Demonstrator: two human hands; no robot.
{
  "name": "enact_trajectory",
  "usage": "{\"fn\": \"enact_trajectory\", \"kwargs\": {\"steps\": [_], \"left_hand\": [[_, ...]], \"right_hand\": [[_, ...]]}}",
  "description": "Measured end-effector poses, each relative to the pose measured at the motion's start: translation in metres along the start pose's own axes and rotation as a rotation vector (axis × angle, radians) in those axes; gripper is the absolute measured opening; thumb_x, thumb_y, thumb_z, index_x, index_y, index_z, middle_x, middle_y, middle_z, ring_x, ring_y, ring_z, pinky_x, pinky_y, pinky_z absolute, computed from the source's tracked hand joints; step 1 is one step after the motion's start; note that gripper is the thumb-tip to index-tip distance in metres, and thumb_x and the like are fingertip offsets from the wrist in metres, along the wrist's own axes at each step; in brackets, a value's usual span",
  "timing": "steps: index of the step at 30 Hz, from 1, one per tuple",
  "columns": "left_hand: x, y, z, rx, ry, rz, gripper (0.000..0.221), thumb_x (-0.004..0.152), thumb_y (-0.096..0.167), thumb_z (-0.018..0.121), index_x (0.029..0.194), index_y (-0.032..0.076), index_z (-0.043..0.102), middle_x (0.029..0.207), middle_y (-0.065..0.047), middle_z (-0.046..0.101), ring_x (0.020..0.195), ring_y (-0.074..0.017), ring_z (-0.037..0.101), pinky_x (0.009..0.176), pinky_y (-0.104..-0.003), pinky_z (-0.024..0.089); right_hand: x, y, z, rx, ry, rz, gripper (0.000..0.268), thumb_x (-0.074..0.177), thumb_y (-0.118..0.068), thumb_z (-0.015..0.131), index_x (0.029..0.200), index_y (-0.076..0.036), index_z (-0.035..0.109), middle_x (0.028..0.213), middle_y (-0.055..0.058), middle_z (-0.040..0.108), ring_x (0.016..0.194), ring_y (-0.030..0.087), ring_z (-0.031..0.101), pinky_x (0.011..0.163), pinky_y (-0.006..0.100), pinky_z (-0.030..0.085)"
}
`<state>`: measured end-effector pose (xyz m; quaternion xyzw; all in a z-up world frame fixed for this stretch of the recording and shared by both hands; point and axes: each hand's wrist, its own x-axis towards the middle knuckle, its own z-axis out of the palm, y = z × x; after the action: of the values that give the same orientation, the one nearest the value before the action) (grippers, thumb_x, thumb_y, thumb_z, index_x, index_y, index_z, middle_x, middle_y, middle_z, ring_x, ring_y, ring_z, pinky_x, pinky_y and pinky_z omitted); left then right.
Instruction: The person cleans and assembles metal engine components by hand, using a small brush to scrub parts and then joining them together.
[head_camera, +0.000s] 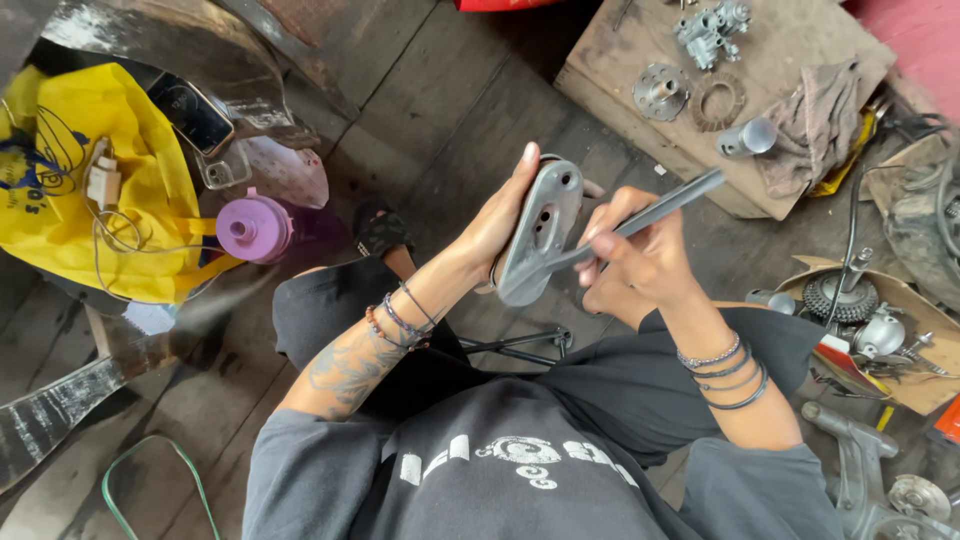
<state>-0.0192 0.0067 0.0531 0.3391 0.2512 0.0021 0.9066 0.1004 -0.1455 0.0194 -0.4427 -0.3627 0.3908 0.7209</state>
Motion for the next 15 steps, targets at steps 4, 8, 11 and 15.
{"fn": "enact_trajectory", "kwargs": {"steps": [4,8,11,15], "left_hand": [[0.018,-0.017,-0.024,0.056,-0.057,0.050,0.083,0.098,0.072,0.038,0.125,0.000,0.070,0.122,-0.022,0.069,0.117,-0.0243,0.066,0.102,-0.040,0.055],[0.009,-0.009,-0.023,-0.092,0.061,-0.167,0.092,0.090,0.070,0.051,0.143,-0.005,0.050,0.138,-0.028,0.058,0.127,-0.0312,0.061,0.109,-0.043,0.050],[0.017,-0.015,-0.035,-0.079,0.019,-0.135,0.088,0.092,0.072,0.047,0.130,-0.006,0.061,0.123,-0.027,0.066,0.114,-0.0298,0.068,0.101,-0.041,0.057],[0.015,-0.013,-0.032,-0.133,0.008,-0.109,0.090,0.092,0.071,0.050,0.129,-0.011,0.060,0.123,-0.030,0.065,0.115,-0.0319,0.067,0.102,-0.042,0.055]], "right_hand": [[0.010,-0.013,-0.013,-0.117,0.147,-0.057,0.021,0.103,-0.017,0.065,0.094,-0.002,0.054,0.071,0.020,0.065,0.053,0.020,0.069,0.046,0.026,0.059],[-0.001,-0.001,0.014,0.023,0.009,0.001,0.020,0.091,-0.004,0.071,0.080,0.004,0.057,0.061,0.023,0.063,0.044,0.025,0.070,0.039,0.031,0.059],[0.002,0.001,0.008,0.072,-0.042,0.006,0.017,0.087,0.002,0.072,0.079,0.008,0.058,0.060,0.025,0.063,0.043,0.029,0.071,0.038,0.034,0.060],[0.012,-0.012,-0.004,-0.037,-0.015,-0.022,0.016,0.096,-0.004,0.065,0.087,0.003,0.054,0.064,0.023,0.061,0.044,0.025,0.069,0.035,0.028,0.056]]}}
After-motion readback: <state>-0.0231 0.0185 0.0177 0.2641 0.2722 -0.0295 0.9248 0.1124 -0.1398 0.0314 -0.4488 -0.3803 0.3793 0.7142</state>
